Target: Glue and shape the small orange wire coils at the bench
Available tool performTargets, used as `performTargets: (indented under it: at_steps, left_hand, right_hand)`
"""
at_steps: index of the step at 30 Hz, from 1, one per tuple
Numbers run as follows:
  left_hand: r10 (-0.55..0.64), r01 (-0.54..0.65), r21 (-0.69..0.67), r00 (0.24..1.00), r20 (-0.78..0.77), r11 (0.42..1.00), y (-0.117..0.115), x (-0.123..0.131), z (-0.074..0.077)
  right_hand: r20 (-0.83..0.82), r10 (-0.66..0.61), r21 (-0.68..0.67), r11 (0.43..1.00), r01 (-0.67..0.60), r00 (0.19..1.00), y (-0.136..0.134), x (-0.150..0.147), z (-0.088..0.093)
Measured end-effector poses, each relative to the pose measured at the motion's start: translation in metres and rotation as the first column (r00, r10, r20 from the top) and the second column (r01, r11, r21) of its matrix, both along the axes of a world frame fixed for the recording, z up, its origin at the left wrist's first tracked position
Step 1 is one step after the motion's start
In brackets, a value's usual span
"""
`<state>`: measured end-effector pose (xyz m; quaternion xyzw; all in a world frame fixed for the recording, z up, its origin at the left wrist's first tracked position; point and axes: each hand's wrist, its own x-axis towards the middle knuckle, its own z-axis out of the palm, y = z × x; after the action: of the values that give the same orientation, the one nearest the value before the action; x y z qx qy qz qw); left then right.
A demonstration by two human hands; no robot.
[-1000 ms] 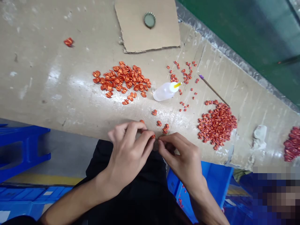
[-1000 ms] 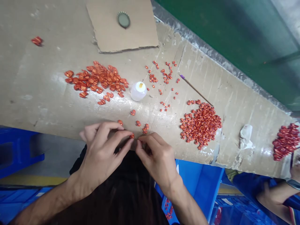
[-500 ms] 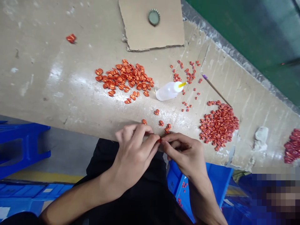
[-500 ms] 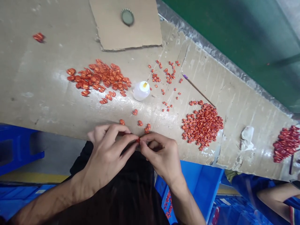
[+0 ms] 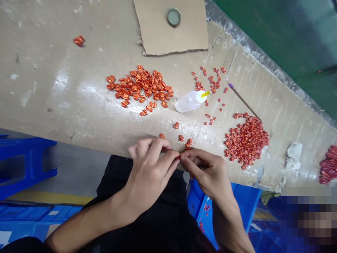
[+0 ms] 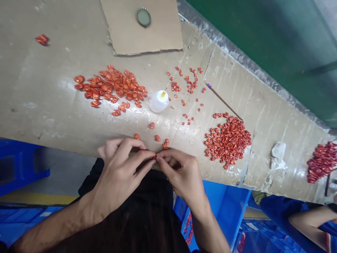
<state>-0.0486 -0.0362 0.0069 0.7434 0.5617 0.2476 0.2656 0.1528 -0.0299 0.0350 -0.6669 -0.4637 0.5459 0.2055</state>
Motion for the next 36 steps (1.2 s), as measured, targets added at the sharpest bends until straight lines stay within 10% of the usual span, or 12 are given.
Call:
performTargets:
  at_steps: [36]
  left_hand:
    - [-0.002, 0.004, -0.042, 0.999, 0.044, 0.999, 0.0039, -0.0040, 0.0016]
  right_hand:
    - [0.059, 0.091, 0.055, 0.994, -0.094, 0.994, 0.0013, -0.0029, -0.0002]
